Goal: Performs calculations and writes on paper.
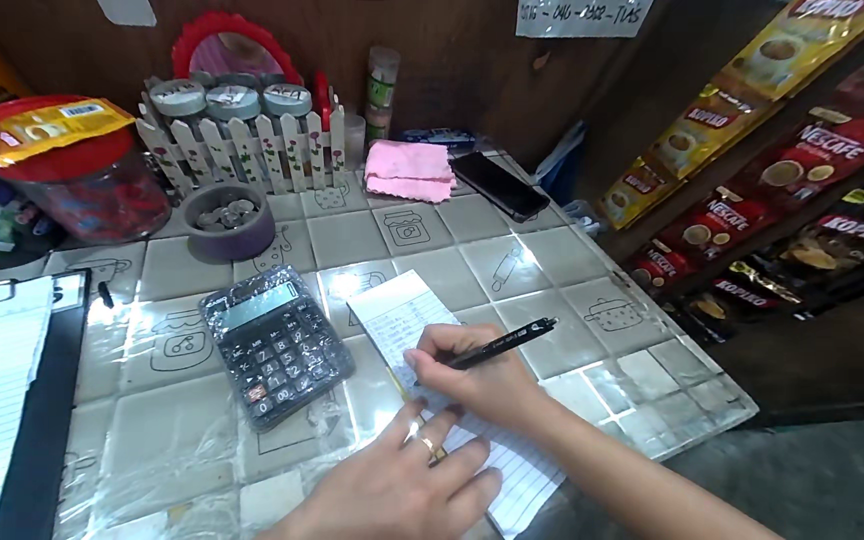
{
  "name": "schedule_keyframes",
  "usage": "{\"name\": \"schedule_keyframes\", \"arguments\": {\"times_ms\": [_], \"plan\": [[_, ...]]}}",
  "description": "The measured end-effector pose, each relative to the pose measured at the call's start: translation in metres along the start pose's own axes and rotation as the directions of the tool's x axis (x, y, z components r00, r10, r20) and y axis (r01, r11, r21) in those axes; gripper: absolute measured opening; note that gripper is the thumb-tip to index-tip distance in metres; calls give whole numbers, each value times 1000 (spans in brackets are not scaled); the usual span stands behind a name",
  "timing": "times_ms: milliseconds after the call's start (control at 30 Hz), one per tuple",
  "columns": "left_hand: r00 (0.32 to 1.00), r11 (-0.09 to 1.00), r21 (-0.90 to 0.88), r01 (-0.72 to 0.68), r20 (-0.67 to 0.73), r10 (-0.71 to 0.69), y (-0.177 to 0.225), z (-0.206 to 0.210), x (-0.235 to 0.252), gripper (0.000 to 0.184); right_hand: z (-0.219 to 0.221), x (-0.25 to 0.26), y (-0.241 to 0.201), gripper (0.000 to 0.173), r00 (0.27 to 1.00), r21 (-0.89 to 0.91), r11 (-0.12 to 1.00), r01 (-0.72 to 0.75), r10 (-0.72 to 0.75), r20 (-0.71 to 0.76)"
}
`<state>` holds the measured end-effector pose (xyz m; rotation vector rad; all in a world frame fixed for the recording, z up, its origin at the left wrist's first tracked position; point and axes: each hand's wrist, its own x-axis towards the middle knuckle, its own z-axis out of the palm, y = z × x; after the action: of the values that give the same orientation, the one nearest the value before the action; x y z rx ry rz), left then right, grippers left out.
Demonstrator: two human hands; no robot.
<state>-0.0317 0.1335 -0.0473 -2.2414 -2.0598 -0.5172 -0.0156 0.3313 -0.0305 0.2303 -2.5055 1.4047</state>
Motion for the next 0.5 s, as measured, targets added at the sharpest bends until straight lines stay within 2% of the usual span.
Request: {"name": "schedule_keyframes", "arguments": {"times_ms": [500], "plan": [[1000, 1000, -1, 0, 14, 0, 0, -1, 0, 59, -1, -1, -2, 26, 999, -22, 999, -37, 37, -14]]}}
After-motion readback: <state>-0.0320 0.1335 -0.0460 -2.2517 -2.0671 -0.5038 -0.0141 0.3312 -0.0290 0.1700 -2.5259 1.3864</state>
